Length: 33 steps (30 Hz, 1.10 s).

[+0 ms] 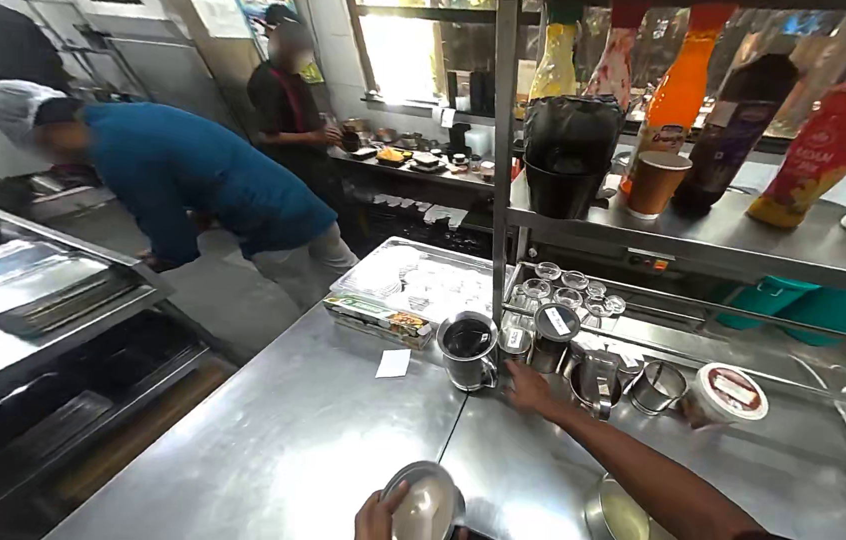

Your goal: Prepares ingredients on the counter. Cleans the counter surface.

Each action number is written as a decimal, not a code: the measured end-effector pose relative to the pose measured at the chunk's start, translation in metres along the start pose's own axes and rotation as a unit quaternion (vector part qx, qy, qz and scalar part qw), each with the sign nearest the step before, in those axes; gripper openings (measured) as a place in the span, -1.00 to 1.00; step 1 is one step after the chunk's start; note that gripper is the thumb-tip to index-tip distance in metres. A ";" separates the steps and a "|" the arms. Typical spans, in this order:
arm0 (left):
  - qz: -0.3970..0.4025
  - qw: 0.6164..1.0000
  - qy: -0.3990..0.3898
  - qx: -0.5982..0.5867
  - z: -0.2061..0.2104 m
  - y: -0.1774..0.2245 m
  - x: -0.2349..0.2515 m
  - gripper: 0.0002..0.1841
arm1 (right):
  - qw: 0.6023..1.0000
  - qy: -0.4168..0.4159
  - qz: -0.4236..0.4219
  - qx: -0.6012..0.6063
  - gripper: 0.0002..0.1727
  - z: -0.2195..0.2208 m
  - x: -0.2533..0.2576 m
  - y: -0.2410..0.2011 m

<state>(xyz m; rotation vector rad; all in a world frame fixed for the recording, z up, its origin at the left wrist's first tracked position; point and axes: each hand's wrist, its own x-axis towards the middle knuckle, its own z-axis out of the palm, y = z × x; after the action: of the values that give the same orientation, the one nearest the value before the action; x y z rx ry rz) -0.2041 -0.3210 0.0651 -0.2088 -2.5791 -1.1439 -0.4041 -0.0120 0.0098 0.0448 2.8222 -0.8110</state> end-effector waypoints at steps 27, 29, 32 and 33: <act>0.162 0.935 -0.205 0.238 0.221 0.101 0.284 0.05 | 0.876 0.285 0.083 0.381 -0.46 -0.077 -0.431 0.176; 0.166 0.926 -0.218 0.262 0.217 0.104 0.284 0.05 | 0.868 0.293 0.090 0.391 -0.48 -0.071 -0.432 0.171; 0.185 0.921 -0.211 0.270 0.213 0.119 0.279 0.14 | 0.868 0.290 0.088 0.393 -0.50 -0.067 -0.423 0.160; 0.205 0.920 -0.210 0.261 0.213 0.126 0.274 0.22 | 0.875 0.285 0.085 0.382 -0.51 -0.067 -0.420 0.157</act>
<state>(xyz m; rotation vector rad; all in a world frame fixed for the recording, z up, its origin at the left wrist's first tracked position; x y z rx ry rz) -0.4772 -0.0769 0.1113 -0.8956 -2.8858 -0.2593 0.0076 0.1683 0.0689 0.7471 2.6761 -2.0869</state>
